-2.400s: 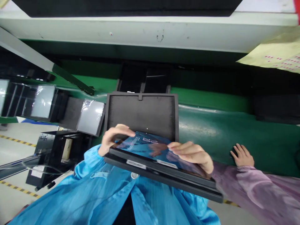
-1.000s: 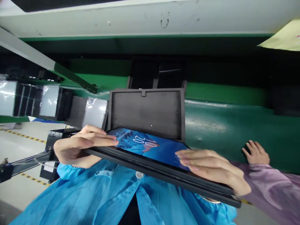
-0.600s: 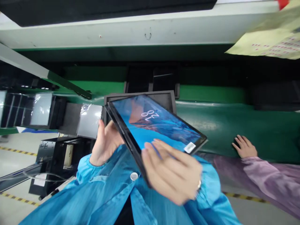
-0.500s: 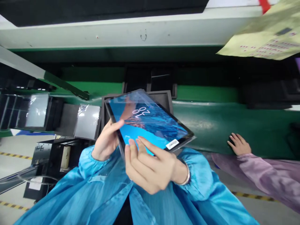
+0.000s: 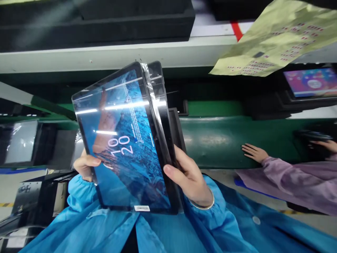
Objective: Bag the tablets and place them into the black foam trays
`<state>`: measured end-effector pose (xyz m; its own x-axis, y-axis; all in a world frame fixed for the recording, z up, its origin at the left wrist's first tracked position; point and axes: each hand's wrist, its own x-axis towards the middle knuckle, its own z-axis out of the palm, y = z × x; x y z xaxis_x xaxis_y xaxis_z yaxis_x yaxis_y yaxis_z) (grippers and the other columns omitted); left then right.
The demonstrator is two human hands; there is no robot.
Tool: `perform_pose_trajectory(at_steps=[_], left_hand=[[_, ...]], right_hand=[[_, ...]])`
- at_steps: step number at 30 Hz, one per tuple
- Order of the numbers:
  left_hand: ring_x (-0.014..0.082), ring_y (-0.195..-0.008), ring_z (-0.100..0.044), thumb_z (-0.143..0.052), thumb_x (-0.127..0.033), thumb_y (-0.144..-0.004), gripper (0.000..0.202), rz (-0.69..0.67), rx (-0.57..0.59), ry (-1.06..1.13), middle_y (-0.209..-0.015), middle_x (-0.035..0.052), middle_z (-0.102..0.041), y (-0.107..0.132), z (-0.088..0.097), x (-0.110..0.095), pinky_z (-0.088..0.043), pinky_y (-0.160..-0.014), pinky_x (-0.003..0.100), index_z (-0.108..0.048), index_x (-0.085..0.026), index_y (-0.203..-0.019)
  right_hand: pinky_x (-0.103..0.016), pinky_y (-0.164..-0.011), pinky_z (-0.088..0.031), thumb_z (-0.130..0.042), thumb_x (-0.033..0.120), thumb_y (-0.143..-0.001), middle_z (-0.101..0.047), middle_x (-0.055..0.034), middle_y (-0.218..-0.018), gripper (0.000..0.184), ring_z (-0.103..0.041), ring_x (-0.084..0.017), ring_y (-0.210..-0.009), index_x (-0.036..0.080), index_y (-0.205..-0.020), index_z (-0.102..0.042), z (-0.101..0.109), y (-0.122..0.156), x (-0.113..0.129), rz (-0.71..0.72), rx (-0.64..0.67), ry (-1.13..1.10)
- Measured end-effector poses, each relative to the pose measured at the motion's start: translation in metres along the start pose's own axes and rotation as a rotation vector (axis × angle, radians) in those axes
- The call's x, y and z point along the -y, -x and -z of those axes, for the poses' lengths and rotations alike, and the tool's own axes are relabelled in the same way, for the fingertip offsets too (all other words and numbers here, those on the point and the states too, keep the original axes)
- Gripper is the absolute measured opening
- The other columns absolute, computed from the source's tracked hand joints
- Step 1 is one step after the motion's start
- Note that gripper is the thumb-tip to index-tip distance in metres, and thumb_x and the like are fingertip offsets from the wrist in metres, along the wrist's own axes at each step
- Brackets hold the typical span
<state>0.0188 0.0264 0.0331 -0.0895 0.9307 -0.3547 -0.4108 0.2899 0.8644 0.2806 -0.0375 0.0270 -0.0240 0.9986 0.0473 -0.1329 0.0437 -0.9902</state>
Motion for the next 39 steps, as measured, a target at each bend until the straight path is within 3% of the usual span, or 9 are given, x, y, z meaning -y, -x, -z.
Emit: perform_pose_trajectory(at_steps=[5,11,17,22,27,31,35,37,39], left_hand=[[0.0403,-0.107,-0.076,-0.065,-0.011,-0.047,0.063,0.111,0.071,0.058,-0.096,0.0015,-0.083,0.006,-0.011,-0.013,-0.069,-0.081,0.052,-0.075,-0.024,-0.108],[0.0386,-0.103,-0.078,-0.062,-0.006,-0.045,0.074,0.135,0.097,0.102,-0.093,-0.0013,-0.084,0.009,-0.010,-0.020,-0.067,-0.089,0.054,-0.074,-0.022,-0.116],[0.0361,-0.102,-0.078,-0.071,-0.008,-0.053,0.077,0.076,0.087,0.002,-0.104,0.0015,-0.083,-0.003,0.011,-0.015,-0.067,-0.089,0.049,-0.069,-0.020,-0.129],[0.0251,-0.089,-0.079,-0.080,-0.002,-0.051,0.081,0.201,-0.065,-0.115,-0.104,0.0010,-0.083,-0.040,0.075,0.002,-0.067,-0.073,0.030,-0.069,-0.025,-0.127],[0.0263,-0.073,-0.077,-0.073,-0.006,-0.050,0.089,0.282,-0.153,-0.228,-0.096,0.0054,-0.082,-0.071,0.134,0.036,-0.064,-0.062,0.036,-0.060,-0.018,-0.138],[0.0323,-0.086,-0.078,-0.067,-0.010,-0.054,0.089,0.221,-0.148,-0.311,-0.103,0.0107,-0.081,-0.096,0.141,0.074,-0.065,-0.077,0.046,-0.057,-0.013,-0.142],[0.0373,-0.118,-0.071,-0.063,-0.016,-0.063,0.075,0.094,-0.163,-0.497,-0.124,0.0120,-0.076,-0.113,0.141,0.100,-0.059,-0.102,0.050,-0.059,-0.014,-0.138],[0.0403,-0.135,-0.060,-0.063,-0.020,-0.071,0.071,0.030,-0.157,-0.618,-0.139,0.0146,-0.068,-0.114,0.143,0.108,-0.049,-0.115,0.055,-0.056,-0.014,-0.141],[0.0408,-0.155,-0.038,-0.066,-0.025,-0.079,0.076,-0.053,-0.127,-0.743,-0.163,0.0171,-0.045,-0.111,0.144,0.114,-0.034,-0.127,0.056,-0.047,-0.016,-0.152]], right_hand=[[-0.029,-0.094,-0.063,-0.072,0.038,-0.096,-0.078,0.0029,-0.122,0.038,-0.075,-0.024,-0.112,0.037,-0.134,-0.071,-0.007,0.001,0.012,0.015,-0.037,-0.069],[-0.025,-0.081,-0.064,-0.079,0.038,-0.091,-0.081,0.0027,-0.106,0.037,-0.078,-0.020,-0.094,0.036,-0.128,-0.075,-0.008,0.000,0.016,-0.017,-0.067,-0.097],[-0.031,-0.077,-0.064,-0.082,0.045,-0.087,-0.081,-0.0008,-0.101,0.040,-0.077,-0.024,-0.092,0.029,-0.124,-0.076,-0.008,-0.007,0.007,-0.142,-0.116,-0.100],[-0.043,-0.100,-0.059,-0.090,0.049,-0.074,-0.080,-0.0048,-0.114,0.058,-0.074,-0.030,-0.108,0.027,-0.126,-0.074,0.015,-0.021,-0.060,-0.340,-0.286,-0.107],[-0.057,-0.109,-0.052,-0.090,0.055,-0.067,-0.082,-0.0076,-0.103,0.073,-0.075,-0.035,-0.106,0.022,-0.129,-0.073,0.042,-0.024,-0.148,-0.440,-0.361,-0.046],[-0.060,-0.116,-0.045,-0.084,0.065,-0.069,-0.077,-0.0129,-0.122,0.079,-0.070,-0.035,-0.120,0.019,-0.131,-0.071,0.045,-0.033,-0.202,-0.422,-0.372,0.063],[-0.061,-0.120,-0.039,-0.076,0.062,-0.083,-0.064,-0.0165,-0.145,0.074,-0.060,-0.033,-0.135,0.017,-0.140,-0.063,0.057,-0.045,-0.226,-0.344,-0.322,0.221],[-0.062,-0.119,-0.039,-0.072,0.058,-0.088,-0.064,-0.0164,-0.145,0.070,-0.060,-0.033,-0.135,0.017,-0.143,-0.060,0.071,-0.047,-0.228,-0.313,-0.313,0.308],[-0.063,-0.120,-0.038,-0.067,0.055,-0.092,-0.064,-0.0163,-0.144,0.067,-0.059,-0.033,-0.136,0.016,-0.145,-0.059,0.084,-0.046,-0.227,-0.283,-0.316,0.393]])
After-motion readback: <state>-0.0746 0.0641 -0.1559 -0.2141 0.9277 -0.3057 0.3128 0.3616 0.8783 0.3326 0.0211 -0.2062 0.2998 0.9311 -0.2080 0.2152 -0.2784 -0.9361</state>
